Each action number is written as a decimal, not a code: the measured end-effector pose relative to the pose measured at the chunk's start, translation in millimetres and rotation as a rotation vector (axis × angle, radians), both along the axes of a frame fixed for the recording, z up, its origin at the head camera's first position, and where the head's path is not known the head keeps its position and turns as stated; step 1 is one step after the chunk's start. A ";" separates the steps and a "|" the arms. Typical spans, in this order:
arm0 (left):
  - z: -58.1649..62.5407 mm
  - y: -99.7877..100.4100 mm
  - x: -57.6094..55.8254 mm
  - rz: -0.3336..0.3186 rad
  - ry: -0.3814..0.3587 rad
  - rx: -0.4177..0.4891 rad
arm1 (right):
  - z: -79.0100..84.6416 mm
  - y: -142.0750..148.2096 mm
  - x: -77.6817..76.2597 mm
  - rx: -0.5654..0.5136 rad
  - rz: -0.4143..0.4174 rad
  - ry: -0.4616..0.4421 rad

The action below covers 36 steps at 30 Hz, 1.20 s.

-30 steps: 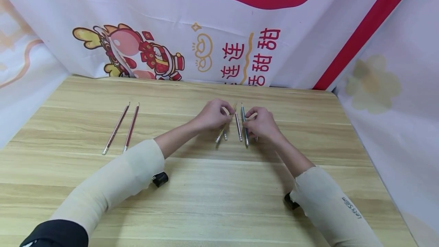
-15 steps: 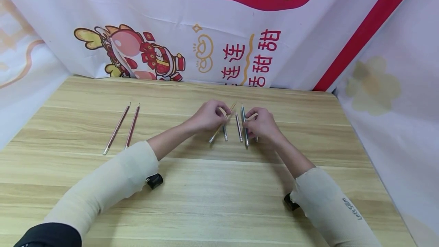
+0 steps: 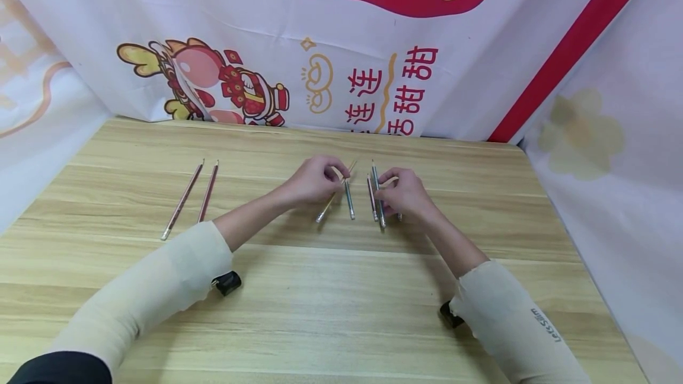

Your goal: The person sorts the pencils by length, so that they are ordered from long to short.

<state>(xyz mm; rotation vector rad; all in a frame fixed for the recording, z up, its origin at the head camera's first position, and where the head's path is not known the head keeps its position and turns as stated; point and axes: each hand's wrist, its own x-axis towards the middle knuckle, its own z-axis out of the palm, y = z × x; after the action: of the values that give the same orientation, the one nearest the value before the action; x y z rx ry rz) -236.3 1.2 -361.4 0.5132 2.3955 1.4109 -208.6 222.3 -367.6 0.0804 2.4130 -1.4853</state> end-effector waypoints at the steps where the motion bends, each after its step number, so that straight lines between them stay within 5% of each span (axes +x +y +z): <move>1: -0.8 -2.1 -0.5 -0.001 0.004 -0.003 | -0.3 -0.6 0.3 -0.014 0.001 -0.002; 11: -7.1 -19.9 -2.5 0.030 0.004 -0.002 | -1.8 -8.1 -0.8 -0.015 0.009 -0.018; 36: 5.5 -64.2 -1.1 0.090 -0.012 -0.068 | -1.8 -33.2 -2.3 -0.013 0.045 -0.039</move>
<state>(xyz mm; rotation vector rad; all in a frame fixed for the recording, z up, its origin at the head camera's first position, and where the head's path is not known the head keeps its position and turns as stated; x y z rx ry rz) -237.5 -63.0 -355.9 0.3835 2.4758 1.3583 -211.0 189.1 -369.4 0.0521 2.3588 -1.4653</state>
